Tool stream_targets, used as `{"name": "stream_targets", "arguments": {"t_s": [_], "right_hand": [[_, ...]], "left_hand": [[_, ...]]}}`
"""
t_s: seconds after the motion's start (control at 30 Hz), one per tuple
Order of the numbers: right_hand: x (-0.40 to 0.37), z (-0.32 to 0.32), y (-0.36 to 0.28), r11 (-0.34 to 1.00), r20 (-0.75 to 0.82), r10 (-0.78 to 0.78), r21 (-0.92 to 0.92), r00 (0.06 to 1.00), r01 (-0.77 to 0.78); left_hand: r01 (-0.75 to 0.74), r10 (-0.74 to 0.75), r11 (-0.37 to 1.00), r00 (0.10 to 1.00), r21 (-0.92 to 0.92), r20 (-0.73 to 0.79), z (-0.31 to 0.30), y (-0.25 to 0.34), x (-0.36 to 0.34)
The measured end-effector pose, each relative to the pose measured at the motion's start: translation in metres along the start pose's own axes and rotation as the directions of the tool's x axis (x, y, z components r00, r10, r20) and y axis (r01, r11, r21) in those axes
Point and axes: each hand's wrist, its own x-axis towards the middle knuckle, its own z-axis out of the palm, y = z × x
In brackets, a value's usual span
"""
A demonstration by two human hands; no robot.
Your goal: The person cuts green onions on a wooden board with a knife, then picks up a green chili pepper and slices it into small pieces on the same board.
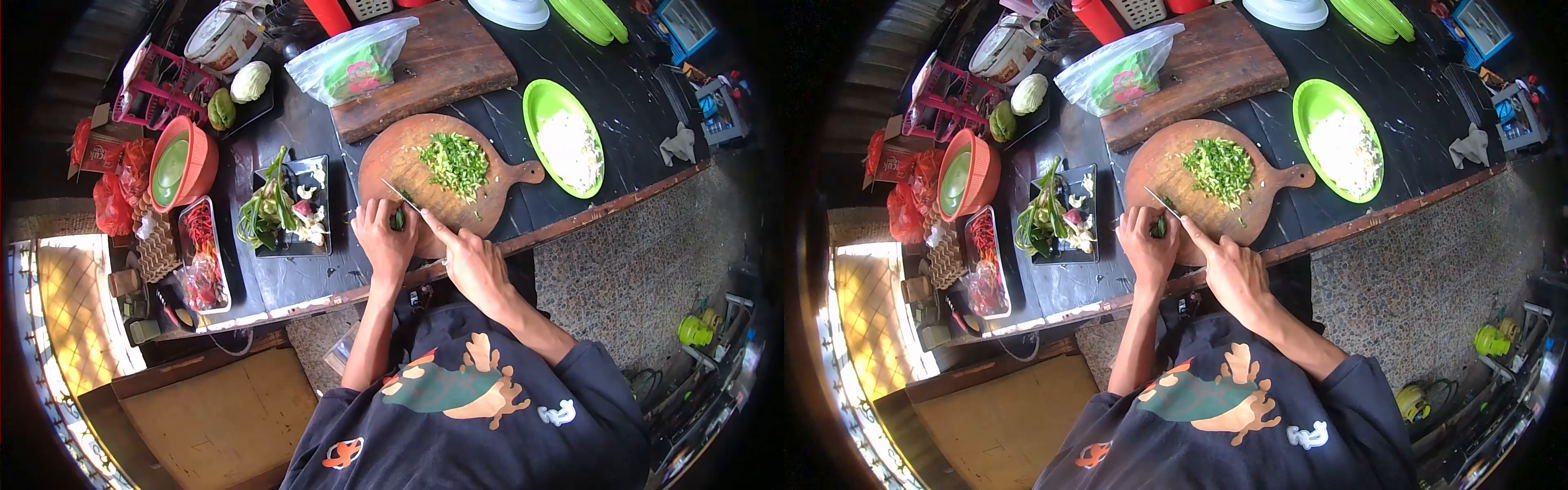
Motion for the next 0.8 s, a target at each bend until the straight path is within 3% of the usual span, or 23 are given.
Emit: {"name": "stream_targets", "arguments": {"t_s": [0.17,0.4,0.47,0.57,0.7,0.8], "right_hand": [[0.019,0.005,0.002,0.999,-0.069,-0.007,-0.051,0.998,0.004],[0.02,-0.017,0.034,0.993,-0.105,0.112,0.049,0.988,-0.107],[0.019,-0.019,0.041,0.99,-0.163,0.095,0.117,0.982,-0.076],[0.019,-0.019,0.037,0.993,-0.171,0.102,0.081,0.98,-0.089],[0.018,-0.023,0.032,0.993,-0.182,0.083,0.103,0.98,-0.065],[0.004,-0.018,0.026,0.962,-0.221,0.012,0.269,0.975,0.049]], "left_hand": [[0.012,-0.012,1.0,1.0,-0.003,-0.002,0.001,-0.001,-0.001],[0.047,-0.047,0.999,0.999,-0.015,-0.027,0.002,0.002,-0.001],[0.05,-0.051,0.999,0.999,-0.022,-0.02,0.004,0.003,0.002],[0.034,-0.034,0.999,0.999,0.002,-0.016,0.007,0.004,0.011],[0.112,-0.112,0.993,0.994,-0.021,0.008,0.011,0.011,0.016],[0.058,-0.057,0.998,0.998,0.014,-0.031,0.016,0.006,0.011]]}}
